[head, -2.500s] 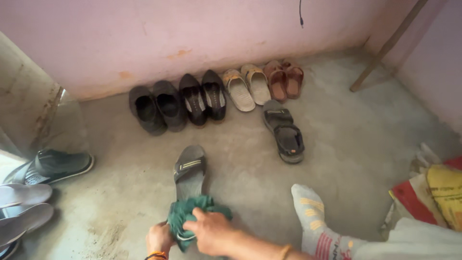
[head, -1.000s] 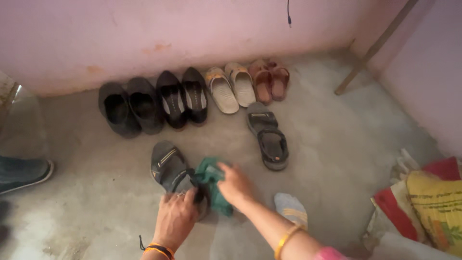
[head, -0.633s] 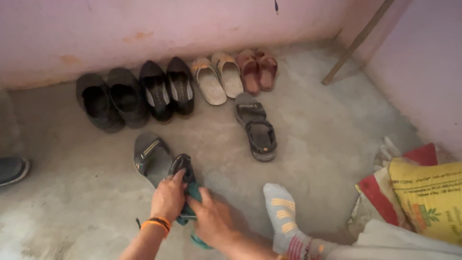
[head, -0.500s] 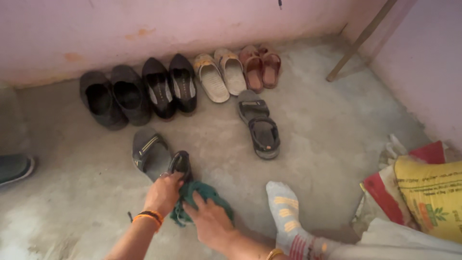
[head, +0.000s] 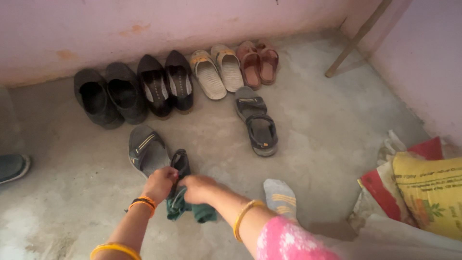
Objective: The person wipes several pairs of shoes and sandals with a green cloth. They pick up each shoe, wipe it thoroughly, and place it back on the floor in a row.
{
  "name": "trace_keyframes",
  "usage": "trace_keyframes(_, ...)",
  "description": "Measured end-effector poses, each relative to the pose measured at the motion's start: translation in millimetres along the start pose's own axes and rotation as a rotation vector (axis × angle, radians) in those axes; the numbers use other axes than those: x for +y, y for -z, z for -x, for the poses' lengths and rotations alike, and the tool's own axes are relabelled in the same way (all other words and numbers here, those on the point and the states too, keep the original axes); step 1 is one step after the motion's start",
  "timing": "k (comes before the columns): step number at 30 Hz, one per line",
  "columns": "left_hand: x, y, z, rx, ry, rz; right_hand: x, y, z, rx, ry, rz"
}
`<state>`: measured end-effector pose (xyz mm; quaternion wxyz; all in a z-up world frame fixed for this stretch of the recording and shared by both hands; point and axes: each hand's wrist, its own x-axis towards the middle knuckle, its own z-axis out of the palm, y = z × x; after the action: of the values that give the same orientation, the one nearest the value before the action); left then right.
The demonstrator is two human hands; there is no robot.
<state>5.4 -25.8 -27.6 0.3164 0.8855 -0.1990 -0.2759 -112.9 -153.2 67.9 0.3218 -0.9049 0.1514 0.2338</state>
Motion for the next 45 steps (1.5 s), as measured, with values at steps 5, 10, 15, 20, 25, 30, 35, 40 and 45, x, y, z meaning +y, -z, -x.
trace_keyframes(5, -17, -18, -14, 0.079, 0.005, -0.047, 7, -17, -40, -0.095, 0.039, 0.159)
trace_keyframes(10, -51, -38, -21, 0.082, -0.143, -0.02, 20, -18, -62, -0.487, 0.45, 0.284)
trace_keyframes(15, -57, -32, 19, 0.176, -0.133, 0.122, -30, 114, -26, 0.408, 0.202, -0.228)
trace_keyframes(20, -94, -60, 45, 0.641, -0.105, 0.437, -74, 122, 38, 1.269, 0.318, -0.464)
trace_keyframes(25, -138, -69, 25, 0.458, 0.002, 0.331, -49, 43, 77, 0.083, 0.264, 0.143)
trace_keyframes(30, -129, -78, 34, 0.519, 0.175, 0.377, -59, 83, 46, 1.112, 0.204, -0.655)
trace_keyframes(35, -97, -60, 45, 0.481, 0.183, 0.332, -64, 97, 43, 1.42, 0.348, -0.416)
trace_keyframes(40, -121, -77, 32, 0.433, 0.16, -0.079, -35, 13, 56, -0.094, 0.184, 0.131)
trace_keyframes(45, -131, -92, 54, 0.634, 0.003, 0.08, -34, 70, 34, 0.444, 0.228, -0.488)
